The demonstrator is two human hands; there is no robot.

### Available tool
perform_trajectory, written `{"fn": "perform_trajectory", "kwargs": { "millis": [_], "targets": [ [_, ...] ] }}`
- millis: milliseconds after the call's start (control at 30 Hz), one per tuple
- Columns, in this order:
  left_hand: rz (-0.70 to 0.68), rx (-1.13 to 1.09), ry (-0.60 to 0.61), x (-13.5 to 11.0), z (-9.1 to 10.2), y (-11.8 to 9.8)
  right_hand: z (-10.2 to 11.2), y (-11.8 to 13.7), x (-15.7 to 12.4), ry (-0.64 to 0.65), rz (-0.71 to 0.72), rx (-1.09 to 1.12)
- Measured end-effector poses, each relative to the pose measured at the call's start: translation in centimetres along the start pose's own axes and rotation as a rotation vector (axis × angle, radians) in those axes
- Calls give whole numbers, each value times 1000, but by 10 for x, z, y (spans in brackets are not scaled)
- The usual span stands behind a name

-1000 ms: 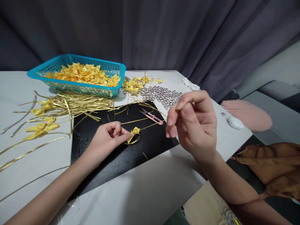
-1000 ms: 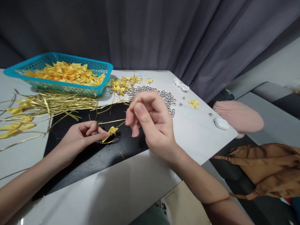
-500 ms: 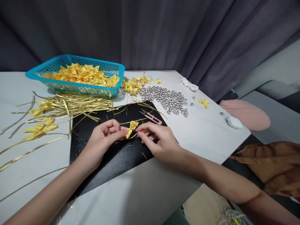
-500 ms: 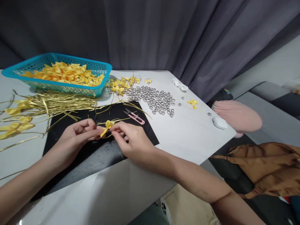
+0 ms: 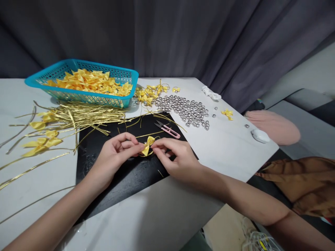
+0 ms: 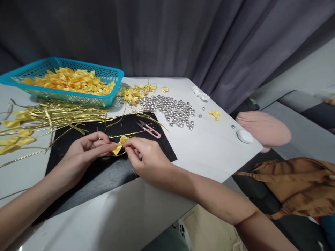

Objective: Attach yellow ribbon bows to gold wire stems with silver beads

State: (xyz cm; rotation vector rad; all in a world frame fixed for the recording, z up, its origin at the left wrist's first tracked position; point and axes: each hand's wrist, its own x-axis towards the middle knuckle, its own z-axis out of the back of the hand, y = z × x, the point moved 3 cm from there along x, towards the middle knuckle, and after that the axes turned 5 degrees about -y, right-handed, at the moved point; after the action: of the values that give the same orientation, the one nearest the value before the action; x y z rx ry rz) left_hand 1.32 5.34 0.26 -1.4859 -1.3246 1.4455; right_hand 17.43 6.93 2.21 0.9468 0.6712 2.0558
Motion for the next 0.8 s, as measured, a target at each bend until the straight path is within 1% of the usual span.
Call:
{"fn": "perform_trajectory", "kwargs": {
  "millis": [200,367,800],
  "targets": [
    [18,18,-34,0,-1,0,0,0,0,-10,17,-14],
    [-10,78,-20,-1,4,2,-1,1,-1,-17,43,-16],
    [-13,33,1,-1,5,2,1,3,-2,-26,86,-51]
  ]
}}
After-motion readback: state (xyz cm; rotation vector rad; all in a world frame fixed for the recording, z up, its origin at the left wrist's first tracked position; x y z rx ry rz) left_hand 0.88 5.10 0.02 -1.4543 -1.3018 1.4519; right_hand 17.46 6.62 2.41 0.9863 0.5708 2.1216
